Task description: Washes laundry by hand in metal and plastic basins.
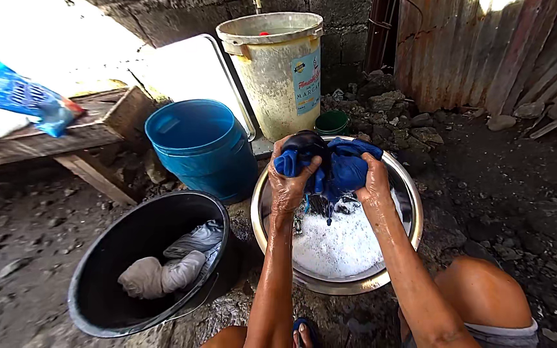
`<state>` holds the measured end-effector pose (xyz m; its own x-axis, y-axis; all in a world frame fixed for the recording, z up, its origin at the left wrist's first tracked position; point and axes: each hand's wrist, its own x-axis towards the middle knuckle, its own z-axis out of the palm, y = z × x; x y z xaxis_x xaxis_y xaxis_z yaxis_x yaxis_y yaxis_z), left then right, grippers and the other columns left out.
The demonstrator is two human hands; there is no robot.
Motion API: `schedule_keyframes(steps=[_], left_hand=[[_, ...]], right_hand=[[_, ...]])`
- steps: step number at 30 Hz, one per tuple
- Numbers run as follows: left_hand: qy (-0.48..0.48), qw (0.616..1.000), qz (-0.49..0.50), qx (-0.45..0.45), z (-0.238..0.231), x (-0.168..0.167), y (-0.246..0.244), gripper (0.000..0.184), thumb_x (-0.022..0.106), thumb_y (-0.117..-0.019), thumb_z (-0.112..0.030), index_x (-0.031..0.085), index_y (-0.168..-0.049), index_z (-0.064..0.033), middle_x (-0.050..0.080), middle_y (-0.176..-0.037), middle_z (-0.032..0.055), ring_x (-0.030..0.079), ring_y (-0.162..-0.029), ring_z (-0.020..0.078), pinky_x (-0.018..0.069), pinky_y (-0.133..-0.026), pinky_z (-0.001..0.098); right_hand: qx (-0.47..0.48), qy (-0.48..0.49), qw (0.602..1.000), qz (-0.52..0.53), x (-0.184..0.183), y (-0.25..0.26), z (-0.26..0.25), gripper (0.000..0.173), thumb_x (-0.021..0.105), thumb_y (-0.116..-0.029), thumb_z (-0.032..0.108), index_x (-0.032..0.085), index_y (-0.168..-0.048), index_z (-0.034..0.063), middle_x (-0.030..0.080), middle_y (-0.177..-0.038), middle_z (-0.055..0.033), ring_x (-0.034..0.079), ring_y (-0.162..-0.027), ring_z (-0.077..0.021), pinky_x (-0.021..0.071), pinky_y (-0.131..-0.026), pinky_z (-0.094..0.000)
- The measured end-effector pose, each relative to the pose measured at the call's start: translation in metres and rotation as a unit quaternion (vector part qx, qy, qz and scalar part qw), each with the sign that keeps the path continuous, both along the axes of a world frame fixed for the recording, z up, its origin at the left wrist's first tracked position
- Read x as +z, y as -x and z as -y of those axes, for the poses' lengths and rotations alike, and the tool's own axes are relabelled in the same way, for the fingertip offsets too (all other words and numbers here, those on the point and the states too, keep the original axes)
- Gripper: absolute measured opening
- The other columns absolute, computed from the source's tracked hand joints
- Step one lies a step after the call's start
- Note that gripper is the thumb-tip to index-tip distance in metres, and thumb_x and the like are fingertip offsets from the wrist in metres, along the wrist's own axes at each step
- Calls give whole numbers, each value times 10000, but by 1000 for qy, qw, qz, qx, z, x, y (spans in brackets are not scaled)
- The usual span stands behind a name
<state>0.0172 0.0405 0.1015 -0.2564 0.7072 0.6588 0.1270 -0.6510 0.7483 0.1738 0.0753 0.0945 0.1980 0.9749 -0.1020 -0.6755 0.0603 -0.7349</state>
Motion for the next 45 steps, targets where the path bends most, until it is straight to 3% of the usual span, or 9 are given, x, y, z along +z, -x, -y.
schedule_keyframes(steps=[7,15,20,25,32,36,39,42,45], left_hand=[[116,971,160,133,-12,-16,-3,435,792,-885,-249,598,-1254,-127,687,-1045,20,678,-907,121,596,-795,342],[269,961,71,9,54,-73,11,299,383,-1082,-30,503,-1308,126,614,-1139,144,567,-1025,44,468,-928,184],[447,893,0,-58,5,-41,0,334,619,-1005,-396,681,-1097,-81,667,-873,29,615,-747,94,531,-705,305],[426,896,-97,-77,-7,-56,-40,411,782,-878,-207,637,-1206,-6,691,-1039,155,681,-949,246,570,-873,465],[468,822,-325,-17,-18,-108,-86,443,701,-918,-394,692,-1228,-79,708,-1155,192,668,-1129,364,518,-958,594],[511,846,-150,-37,-28,-138,-73,456,752,-869,-350,699,-1180,-20,708,-1106,193,677,-1058,316,524,-946,538],[508,850,53,-132,-26,-128,-59,397,721,-931,-201,600,-1224,36,690,-1035,142,683,-933,201,574,-874,398],[482,821,231,-198,-24,-119,-46,304,590,-1016,-139,502,-1284,-26,671,-978,91,679,-860,156,586,-801,346],[465,801,270,-263,-25,-113,-29,273,535,-1036,-194,551,-1284,-79,680,-1030,70,669,-927,160,571,-851,355]], right_hand=[[46,-265,949,162,-11,8,8,290,488,-868,5,685,-1056,106,715,-1042,-15,676,-961,-108,582,-813,-324],[35,-573,586,572,-6,36,57,138,717,-717,147,756,-835,88,733,-880,-104,719,-866,-276,584,-721,-447],[79,-653,432,616,-50,20,84,108,615,-920,171,704,-861,156,698,-846,-86,688,-840,-285,554,-780,-441],[122,-662,296,677,-114,9,93,195,554,-984,140,741,-932,117,733,-908,-123,714,-873,-306,572,-763,-473],[390,-437,385,713,-193,30,78,302,560,-1033,216,699,-1163,-18,696,-1167,-229,630,-1170,-425,457,-1027,-611],[420,-374,441,699,-177,23,89,416,564,-1035,248,640,-1299,-64,639,-1328,-278,562,-1320,-426,391,-1141,-588],[349,-451,421,705,-147,14,99,334,566,-1018,241,707,-1169,-23,706,-1202,-239,636,-1221,-401,463,-1075,-583],[388,-498,255,732,-111,7,89,196,578,-985,82,699,-1088,-34,705,-1083,-272,651,-1117,-485,504,-901,-668],[208,-594,353,692,-104,-6,74,163,763,-751,151,718,-897,95,697,-864,-128,704,-837,-334,575,-654,-488]])
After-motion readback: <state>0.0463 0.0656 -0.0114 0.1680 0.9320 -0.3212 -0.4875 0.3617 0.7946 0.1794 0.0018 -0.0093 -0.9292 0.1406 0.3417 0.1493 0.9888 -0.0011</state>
